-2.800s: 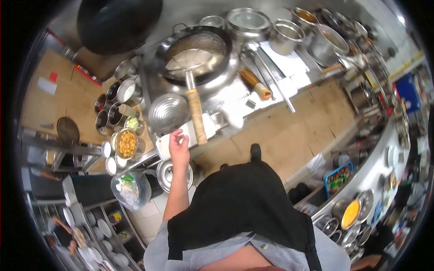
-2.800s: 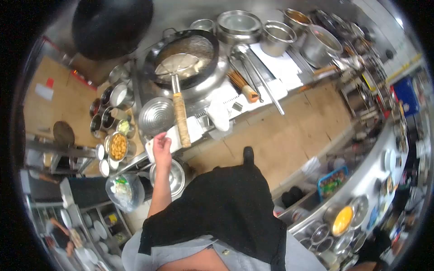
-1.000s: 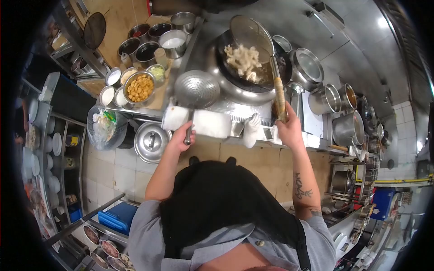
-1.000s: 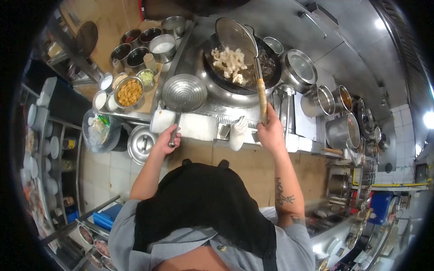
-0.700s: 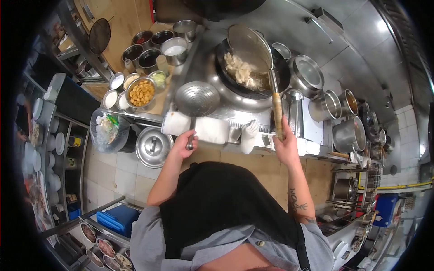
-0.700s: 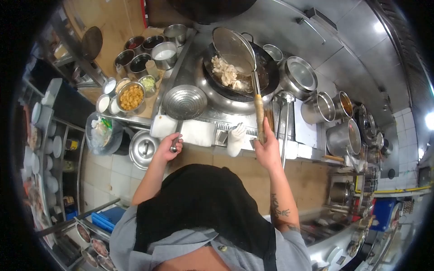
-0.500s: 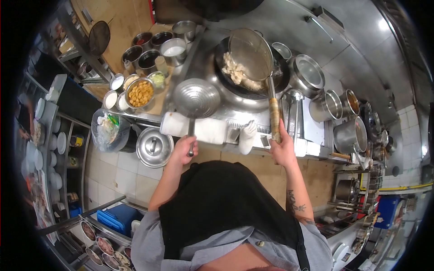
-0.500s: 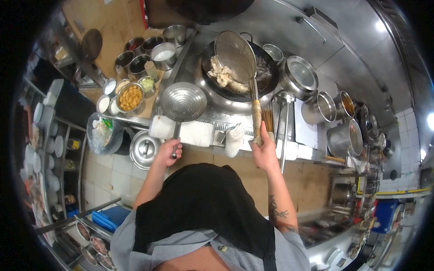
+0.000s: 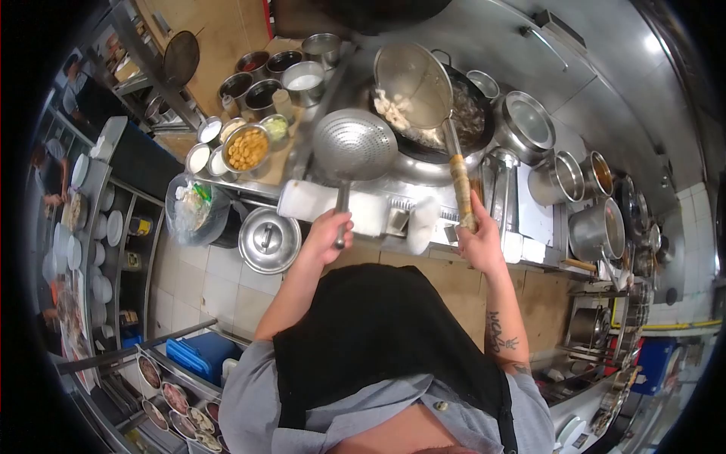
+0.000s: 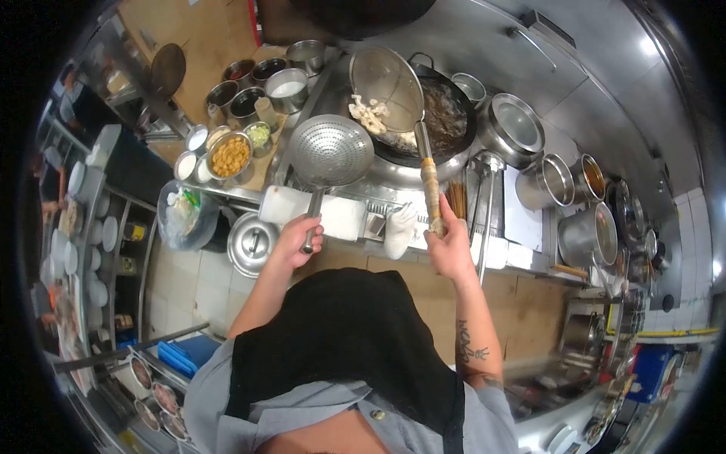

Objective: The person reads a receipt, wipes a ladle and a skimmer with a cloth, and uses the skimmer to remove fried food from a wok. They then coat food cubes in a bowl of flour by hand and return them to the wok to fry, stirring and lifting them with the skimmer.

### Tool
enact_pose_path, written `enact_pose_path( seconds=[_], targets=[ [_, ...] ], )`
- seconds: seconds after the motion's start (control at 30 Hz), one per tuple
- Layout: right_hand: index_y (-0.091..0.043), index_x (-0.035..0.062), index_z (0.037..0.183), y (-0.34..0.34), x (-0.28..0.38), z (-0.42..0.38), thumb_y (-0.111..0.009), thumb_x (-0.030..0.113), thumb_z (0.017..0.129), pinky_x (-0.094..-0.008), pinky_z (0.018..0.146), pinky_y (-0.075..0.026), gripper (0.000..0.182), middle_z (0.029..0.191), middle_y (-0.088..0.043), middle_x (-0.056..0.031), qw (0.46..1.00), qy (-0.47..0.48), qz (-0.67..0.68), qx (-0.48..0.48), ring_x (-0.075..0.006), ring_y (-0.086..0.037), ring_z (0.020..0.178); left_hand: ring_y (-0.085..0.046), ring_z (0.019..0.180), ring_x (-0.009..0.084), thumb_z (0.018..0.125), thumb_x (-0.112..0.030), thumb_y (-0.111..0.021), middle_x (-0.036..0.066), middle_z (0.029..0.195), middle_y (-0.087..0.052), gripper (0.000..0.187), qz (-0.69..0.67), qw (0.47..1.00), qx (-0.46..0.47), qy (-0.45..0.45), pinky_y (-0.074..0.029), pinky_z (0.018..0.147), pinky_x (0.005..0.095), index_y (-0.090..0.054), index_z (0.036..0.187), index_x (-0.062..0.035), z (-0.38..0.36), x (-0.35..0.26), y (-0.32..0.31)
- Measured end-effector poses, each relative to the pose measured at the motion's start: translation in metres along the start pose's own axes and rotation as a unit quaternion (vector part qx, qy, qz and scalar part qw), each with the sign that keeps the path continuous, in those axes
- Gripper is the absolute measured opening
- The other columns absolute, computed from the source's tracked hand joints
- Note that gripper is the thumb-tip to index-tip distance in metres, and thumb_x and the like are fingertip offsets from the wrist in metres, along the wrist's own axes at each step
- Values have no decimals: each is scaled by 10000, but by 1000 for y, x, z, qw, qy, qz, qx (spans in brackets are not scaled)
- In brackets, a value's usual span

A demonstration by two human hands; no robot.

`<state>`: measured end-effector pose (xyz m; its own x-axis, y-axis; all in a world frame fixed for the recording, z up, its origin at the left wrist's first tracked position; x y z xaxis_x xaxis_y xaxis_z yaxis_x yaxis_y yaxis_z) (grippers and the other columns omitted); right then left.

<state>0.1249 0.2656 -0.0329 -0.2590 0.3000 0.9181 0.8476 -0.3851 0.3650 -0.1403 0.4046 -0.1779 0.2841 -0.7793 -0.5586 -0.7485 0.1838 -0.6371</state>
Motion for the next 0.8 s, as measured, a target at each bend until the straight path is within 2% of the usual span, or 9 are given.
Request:
enact_pose_path(
  seconds=[0.17, 0.2, 0.3, 0.37, 0.43, 0.47, 0.57, 0.7, 0.8],
  targets=[
    [-225, 78, 1543, -6, 15, -15, -535, -57, 854, -236, 453, -404, 767, 848, -552, -8, 996, 10, 75, 46, -59, -473, 539, -503, 546, 144, 911, -98, -598, 53, 753, -530, 168, 3, 1000, -4, -12, -419, 453, 294, -461, 995, -48, -2, -8, -6],
    [-258, 69, 1534, -7, 21, -20, -549, -48, 845, -234, 532, -460, 757, 884, -578, -25, 996, -12, 69, 60, -77, -508, 597, -499, 547, 145, 908, -97, -600, 51, 750, -524, 167, 7, 1000, -10, -15, -415, 459, 297, -459, 985, -51, -4, -12, -9],
    [-310, 51, 1514, -12, 15, -21, -563, -39, 832, -254, 717, -507, 733, 944, -627, -75, 997, 39, -57, 24, -144, -575, 719, -472, 548, 117, 918, -113, -614, 39, 756, -512, 159, -5, 999, -37, -18, -373, 453, 254, -477, 982, -65, -5, -13, -5],
    [-349, 37, 1490, -16, 25, -25, -564, -41, 819, -291, 928, -452, 709, 1139, -647, -186, 987, 94, -128, 7, -267, -636, 1002, -464, 547, 114, 918, -115, -615, 38, 758, -513, 156, -19, 999, -40, -14, -372, 461, 255, -479, 977, -67, -7, -12, 0],
    [-351, 45, 1488, -20, 35, -33, -563, -43, 822, -310, 972, -430, 704, 1242, -616, -236, 984, 119, -135, 15, -314, -624, 1132, -462, 546, 114, 919, -115, -614, 38, 758, -513, 153, -33, 998, -45, -11, -371, 460, 256, -480, 976, -69, -10, -13, 5],
    [-353, 67, 1490, -23, 38, -40, -570, -45, 826, -320, 1010, -410, 708, 1319, -564, -262, 982, 126, -135, 42, -342, -550, 1251, -462, 545, 113, 919, -115, -613, 37, 758, -514, 151, -33, 998, -43, -17, -370, 458, 255, -481, 979, -69, -11, -14, 9],
    [-282, 31, 1515, -28, 25, -60, -533, -79, 878, -314, 1101, -311, 694, 1414, -501, -194, 978, 103, -146, 108, -220, -436, 1330, -460, 543, 112, 921, -115, -609, 37, 760, -514, 148, -32, 998, -41, -34, -365, 452, 252, -485, 986, -68, -11, -20, 15],
    [-314, 63, 1508, -44, 12, -55, -534, -94, 810, -316, 1048, -382, 749, 1332, -549, -271, 962, 99, -215, 136, -299, -495, 1315, -457, 546, 109, 923, -115, -602, 35, 764, -516, 146, -42, 999, -21, -17, -359, 449, 243, -493, 1007, -66, -19, -20, 18],
    [-346, 121, 1505, -61, -11, -38, -535, -100, 775, -306, 1001, -423, 786, 1262, -583, -276, 960, 22, -242, 136, -281, -563, 1241, -454, 544, 108, 925, -110, -593, 34, 760, -515, 152, -52, 999, -13, 7, -357, 449, 240, -500, 1036, -65, -25, -10, 15]
  ],
)
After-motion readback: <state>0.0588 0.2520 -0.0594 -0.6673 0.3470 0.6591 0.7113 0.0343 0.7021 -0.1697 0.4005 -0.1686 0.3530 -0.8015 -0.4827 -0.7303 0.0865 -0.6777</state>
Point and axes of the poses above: each hand's wrist, its own z-axis towards the middle knuckle, its own y-axis out of the back of the hand, x = y × z, the point moved 10 cm from there along z, towards the middle knuckle
